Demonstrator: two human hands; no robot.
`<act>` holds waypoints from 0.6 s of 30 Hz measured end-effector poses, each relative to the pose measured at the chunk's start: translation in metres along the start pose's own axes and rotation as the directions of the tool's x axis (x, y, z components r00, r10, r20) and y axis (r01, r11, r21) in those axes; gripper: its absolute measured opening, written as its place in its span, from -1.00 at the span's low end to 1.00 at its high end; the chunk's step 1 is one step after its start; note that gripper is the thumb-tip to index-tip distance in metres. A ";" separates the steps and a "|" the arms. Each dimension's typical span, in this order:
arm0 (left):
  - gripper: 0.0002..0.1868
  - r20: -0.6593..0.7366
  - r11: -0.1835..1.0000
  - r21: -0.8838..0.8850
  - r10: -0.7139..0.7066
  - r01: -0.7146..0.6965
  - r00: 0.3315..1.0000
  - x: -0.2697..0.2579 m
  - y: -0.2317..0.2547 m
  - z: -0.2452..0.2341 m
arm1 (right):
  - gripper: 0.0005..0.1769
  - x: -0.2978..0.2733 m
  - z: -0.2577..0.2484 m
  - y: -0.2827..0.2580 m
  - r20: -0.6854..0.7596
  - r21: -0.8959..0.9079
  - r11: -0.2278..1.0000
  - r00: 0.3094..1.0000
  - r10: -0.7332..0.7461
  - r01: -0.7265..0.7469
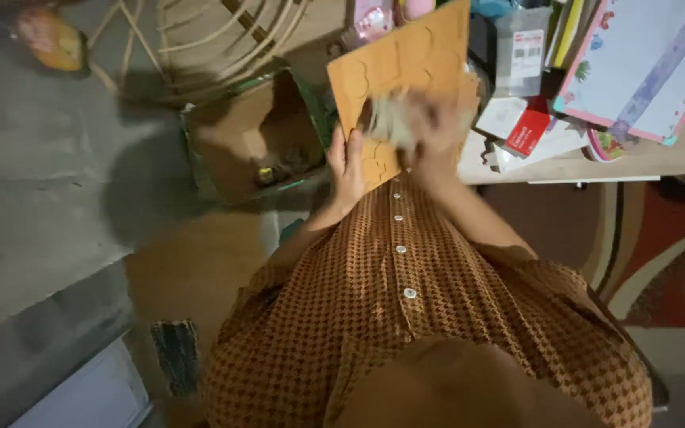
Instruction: Wipe a wooden alphabet puzzle board with a cloth and put it away in a box.
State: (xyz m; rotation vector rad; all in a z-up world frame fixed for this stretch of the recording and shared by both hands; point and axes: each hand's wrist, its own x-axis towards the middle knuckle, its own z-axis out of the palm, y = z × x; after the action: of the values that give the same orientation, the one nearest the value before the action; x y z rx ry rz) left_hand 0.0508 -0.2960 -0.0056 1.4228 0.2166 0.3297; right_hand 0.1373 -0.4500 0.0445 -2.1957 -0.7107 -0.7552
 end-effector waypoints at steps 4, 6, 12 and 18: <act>-0.75 -0.148 0.999 0.040 0.012 -0.007 0.989 0.010 0.005 -0.023 | -0.20 -0.020 -0.001 -0.019 0.231 0.144 0.988 0.973 0.015 -0.049; -0.70 -0.109 0.990 -0.091 0.095 -0.106 0.989 0.020 0.040 -0.026 | -0.37 -0.060 0.026 0.028 0.075 0.436 0.895 0.995 0.066 -0.092; -0.67 -0.109 0.995 -0.099 -0.025 0.014 0.994 0.013 0.023 -0.030 | -0.60 0.030 -0.001 0.012 -0.203 0.088 0.978 0.958 0.204 -0.190; -0.61 -0.110 0.975 -0.222 -0.013 -0.012 0.994 0.028 -0.002 -0.057 | -0.21 0.007 0.016 -0.062 0.326 0.187 0.969 0.941 0.094 -0.161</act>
State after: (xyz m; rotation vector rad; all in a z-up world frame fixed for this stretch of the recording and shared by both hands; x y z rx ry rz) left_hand 0.0572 -0.2334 -0.0138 1.1847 0.2621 0.4200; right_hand 0.1051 -0.3983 0.0666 -2.1606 -0.7565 -0.2484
